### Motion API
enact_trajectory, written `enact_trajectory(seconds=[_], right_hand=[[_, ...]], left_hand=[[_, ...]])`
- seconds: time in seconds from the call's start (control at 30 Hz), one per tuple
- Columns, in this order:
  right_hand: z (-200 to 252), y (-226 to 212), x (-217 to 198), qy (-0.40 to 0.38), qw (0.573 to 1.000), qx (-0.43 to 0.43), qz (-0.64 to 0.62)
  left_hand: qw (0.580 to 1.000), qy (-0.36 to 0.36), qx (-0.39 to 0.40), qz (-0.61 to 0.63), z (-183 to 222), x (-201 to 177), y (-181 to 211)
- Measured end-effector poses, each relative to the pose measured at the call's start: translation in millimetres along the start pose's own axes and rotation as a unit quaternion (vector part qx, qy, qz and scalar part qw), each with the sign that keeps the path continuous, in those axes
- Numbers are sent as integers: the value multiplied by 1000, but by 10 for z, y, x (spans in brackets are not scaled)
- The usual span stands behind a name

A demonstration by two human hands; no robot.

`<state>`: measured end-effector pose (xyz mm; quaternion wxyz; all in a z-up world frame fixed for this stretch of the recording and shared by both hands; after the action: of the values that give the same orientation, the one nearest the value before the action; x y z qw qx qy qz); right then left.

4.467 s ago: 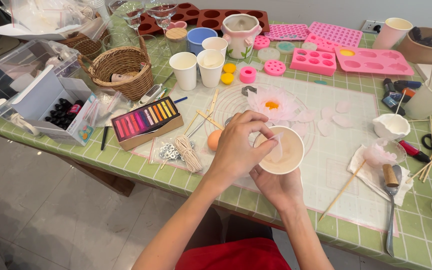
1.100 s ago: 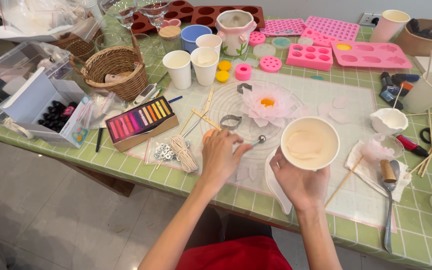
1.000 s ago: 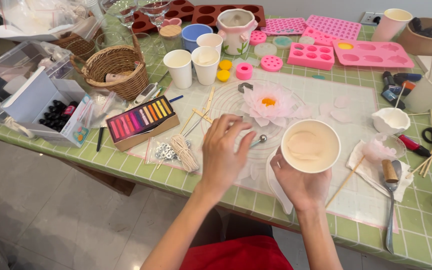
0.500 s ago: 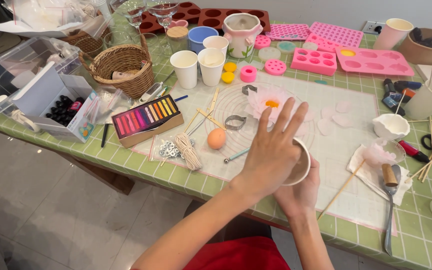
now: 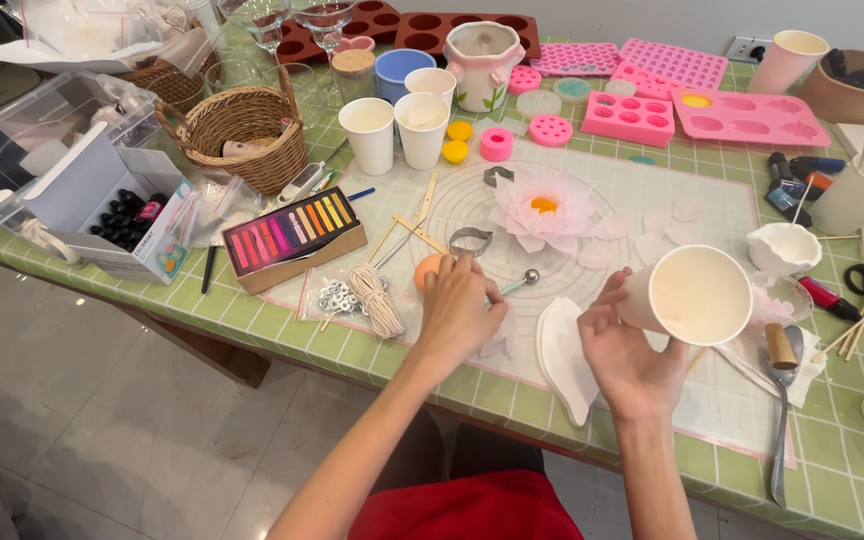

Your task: Organizing craft supplies and painting flower petals for a decorative flower assembly.

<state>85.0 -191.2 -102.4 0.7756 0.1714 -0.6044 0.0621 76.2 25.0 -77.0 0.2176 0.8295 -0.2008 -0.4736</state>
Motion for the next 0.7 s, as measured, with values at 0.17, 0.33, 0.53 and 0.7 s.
enact_trajectory(seconds=[0.17, 0.33, 0.53, 0.7], right_hand=[[-22, 60, -52, -11, 999, 17, 42], [-123, 128, -108, -39, 989, 1, 146], [-77, 649, 235, 5, 935, -52, 352], [-81, 650, 273, 17, 882, -31, 471]], left_hand=[[998, -37, 12, -40, -63, 237, -112], [981, -7, -54, 185, -238, -105, 126], [926, -23, -79, 369, -443, -447, 326], [962, 82, -120, 231, -1051, -683, -281]])
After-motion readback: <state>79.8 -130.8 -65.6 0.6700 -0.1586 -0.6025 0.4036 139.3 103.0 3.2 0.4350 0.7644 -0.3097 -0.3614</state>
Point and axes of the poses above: each hand's wrist, its own z-axis away from the middle knuckle, its own x-axis out of the palm, y = z × x, the point moved 3 cm from there along -z, towards the middle knuckle, and after that the axes turned 11 degrees about y, right-handed, at the moved point
